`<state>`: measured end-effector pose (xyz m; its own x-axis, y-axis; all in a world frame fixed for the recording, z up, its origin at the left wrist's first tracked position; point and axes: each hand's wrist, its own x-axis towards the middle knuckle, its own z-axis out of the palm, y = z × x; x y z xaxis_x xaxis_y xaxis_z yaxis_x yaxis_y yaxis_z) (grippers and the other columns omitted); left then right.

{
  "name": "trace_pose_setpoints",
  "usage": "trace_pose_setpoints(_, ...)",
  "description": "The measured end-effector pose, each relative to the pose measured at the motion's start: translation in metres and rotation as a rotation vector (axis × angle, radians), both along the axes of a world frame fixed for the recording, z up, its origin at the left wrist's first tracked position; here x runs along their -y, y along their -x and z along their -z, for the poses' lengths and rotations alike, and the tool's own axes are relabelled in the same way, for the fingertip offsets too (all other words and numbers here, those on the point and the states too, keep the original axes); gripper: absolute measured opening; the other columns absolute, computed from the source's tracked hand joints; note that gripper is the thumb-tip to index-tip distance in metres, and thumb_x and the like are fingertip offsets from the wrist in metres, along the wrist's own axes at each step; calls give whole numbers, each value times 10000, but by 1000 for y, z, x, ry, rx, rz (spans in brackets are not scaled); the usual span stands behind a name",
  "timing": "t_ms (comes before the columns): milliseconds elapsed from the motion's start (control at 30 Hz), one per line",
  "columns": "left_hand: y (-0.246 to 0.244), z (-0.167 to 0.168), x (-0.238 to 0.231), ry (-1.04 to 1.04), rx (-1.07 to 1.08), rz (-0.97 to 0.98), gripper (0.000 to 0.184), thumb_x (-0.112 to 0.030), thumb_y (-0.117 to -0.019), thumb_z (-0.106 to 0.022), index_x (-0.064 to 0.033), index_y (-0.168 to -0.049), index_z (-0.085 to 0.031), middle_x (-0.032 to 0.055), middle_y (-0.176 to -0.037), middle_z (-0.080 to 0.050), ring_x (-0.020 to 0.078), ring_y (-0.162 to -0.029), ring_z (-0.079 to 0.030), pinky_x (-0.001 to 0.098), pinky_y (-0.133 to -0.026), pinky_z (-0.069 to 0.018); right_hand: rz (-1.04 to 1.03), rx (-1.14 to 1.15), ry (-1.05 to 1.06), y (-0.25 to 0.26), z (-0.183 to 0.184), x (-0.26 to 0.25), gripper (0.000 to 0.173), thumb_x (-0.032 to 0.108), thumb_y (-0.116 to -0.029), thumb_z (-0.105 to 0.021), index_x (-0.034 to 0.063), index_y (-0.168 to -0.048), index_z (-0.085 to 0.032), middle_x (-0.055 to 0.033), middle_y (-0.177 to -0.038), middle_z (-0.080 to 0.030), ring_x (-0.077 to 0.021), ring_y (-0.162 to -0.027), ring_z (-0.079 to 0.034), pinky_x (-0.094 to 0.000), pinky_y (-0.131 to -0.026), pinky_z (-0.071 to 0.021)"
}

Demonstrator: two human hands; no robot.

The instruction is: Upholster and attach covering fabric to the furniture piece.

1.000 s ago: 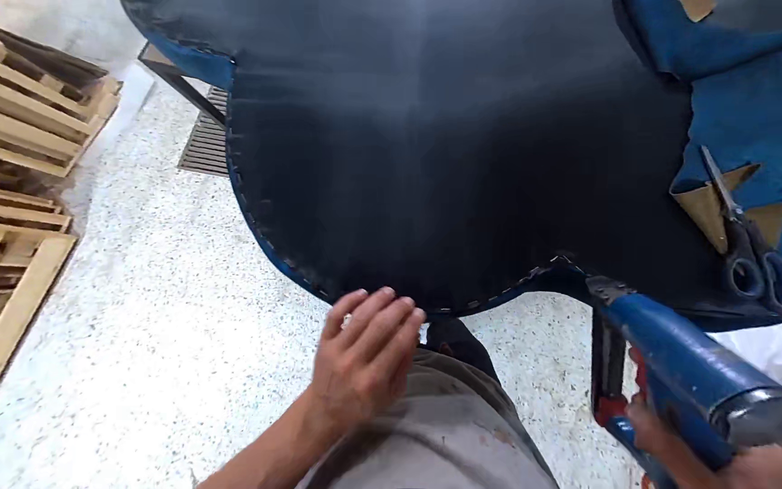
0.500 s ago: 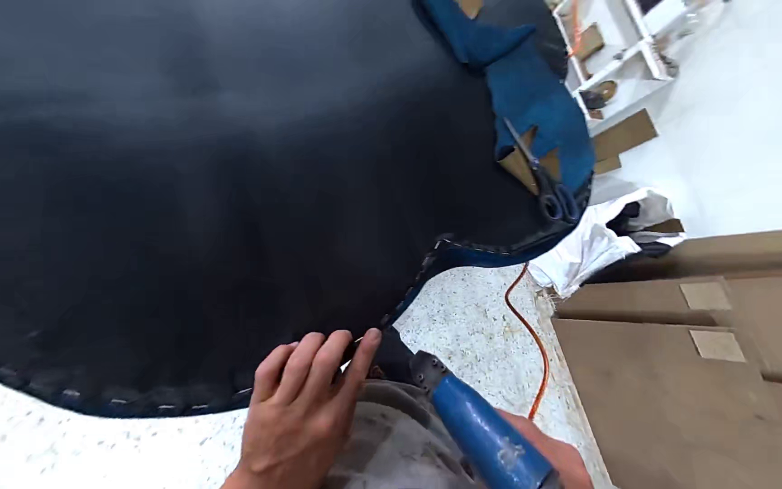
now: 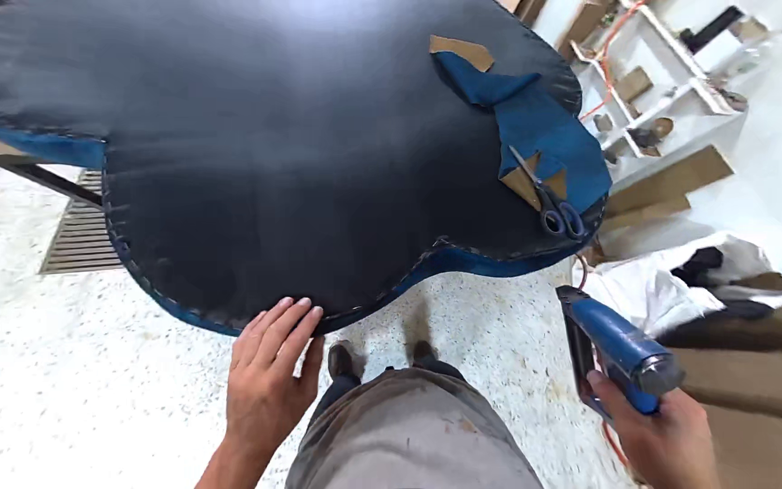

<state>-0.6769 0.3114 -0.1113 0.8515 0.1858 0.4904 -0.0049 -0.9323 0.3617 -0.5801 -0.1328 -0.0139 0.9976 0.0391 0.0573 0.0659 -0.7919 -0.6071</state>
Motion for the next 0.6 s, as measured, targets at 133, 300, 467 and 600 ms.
trace_pose_setpoints(133, 2, -11, 67, 63, -45, -265, 411, -335, -1007, -545, -87, -1292, -705, 143, -1397, -646, 365, -1399, -509, 573, -1149, -366, -65, -33, -181, -21, 4, 17, 309, 279, -884, -744, 27, -1053, -685, -14, -857, -737, -83, -719, -714, -333, -658, -639)
trace_pose_setpoints(300, -99, -40, 180, 125, -26, 71, 289, -279, -983, -621, -161, -1211, -755, 62, -1262, -720, 273, -1262, -630, 523, -1064, -503, -40, -115, -259, -32, 35, 61, 255, 213, -842, -786, 51, -1019, -700, -8, -843, -747, -103, -713, -726, -356, -643, -646)
trace_pose_setpoints(467, -195, -20, 250, -155, -122, 157, 421, -253, -980, -625, -174, -1393, -645, 71, -1365, -623, 266, -1267, -559, 464, -1039, -450, 5, -126, -222, -25, 30, 89, 264, 208, -834, -795, 45, -1019, -700, -17, -824, -744, -113, -706, -726, -372, -653, -642)
trace_pose_setpoints(600, -201, -3, 251, -180, 70, 283, 349, -60, -913, -640, -106, -1247, -729, 53, -1146, -704, 237, -1075, -644, 396, -977, -512, 6, -53, -246, -1, 20, 91, 280, 137, -836, -788, -13, -1043, -674, -52, -874, -753, -106, -767, -738, -356, -720, -649)
